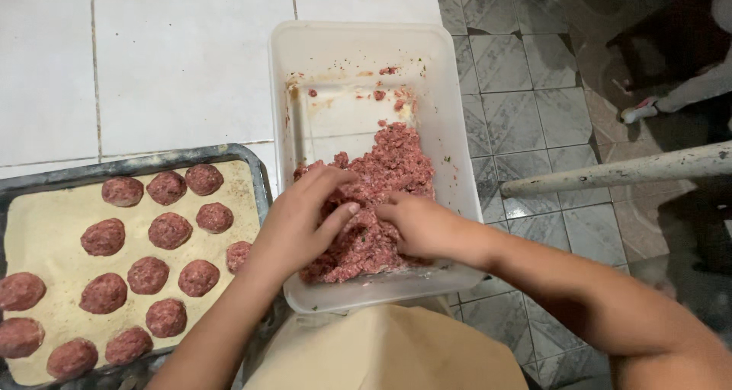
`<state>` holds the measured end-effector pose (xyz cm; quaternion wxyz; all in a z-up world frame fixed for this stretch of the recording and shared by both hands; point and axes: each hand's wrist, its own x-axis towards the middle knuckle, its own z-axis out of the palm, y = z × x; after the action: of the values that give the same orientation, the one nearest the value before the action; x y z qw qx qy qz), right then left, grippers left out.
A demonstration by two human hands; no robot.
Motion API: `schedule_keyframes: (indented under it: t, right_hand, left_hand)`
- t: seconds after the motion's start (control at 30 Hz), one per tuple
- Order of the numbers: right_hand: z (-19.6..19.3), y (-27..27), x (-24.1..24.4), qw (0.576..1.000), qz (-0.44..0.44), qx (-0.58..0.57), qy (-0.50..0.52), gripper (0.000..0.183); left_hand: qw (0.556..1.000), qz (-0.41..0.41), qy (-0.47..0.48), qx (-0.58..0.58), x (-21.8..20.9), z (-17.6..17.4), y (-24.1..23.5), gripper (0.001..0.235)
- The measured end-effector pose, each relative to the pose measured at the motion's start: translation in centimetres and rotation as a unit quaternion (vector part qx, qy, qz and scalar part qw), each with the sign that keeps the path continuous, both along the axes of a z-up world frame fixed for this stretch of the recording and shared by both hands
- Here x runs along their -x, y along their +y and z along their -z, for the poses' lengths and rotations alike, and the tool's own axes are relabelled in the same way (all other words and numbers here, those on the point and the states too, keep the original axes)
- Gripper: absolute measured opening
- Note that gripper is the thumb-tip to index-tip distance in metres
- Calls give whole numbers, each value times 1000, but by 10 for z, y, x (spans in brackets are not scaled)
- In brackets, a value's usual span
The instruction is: The person repeatedly scoops ground meat from a container, rolls it into small balls between their hands, and places each ball onto a baking tray. The process continues until the tray is filled with uniformly sized meatballs.
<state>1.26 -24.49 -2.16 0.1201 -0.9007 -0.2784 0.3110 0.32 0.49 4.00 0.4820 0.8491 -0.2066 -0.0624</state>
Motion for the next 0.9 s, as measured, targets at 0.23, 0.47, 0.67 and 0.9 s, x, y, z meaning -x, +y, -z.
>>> schedule_keyframes:
  t: [0.23, 0.47, 0.67, 0.9]
  right_hand:
    - [-129, 13, -19, 964, 131, -230, 32, 61]
    - [-121, 25, -6, 942, 76, -242, -221, 23]
    - [-125, 37, 4, 866, 96, -353, -340, 10]
    - [-81, 77, 35, 811, 31, -399, -428, 45]
  left_hand:
    - [851, -205, 326, 358, 14, -24, -46, 63]
    - [556, -211, 476, 648, 9, 20, -75, 58]
    - [571, -216, 442, 657, 6, 47, -77, 43]
    - [496, 55, 350, 793, 28, -7, -76, 103]
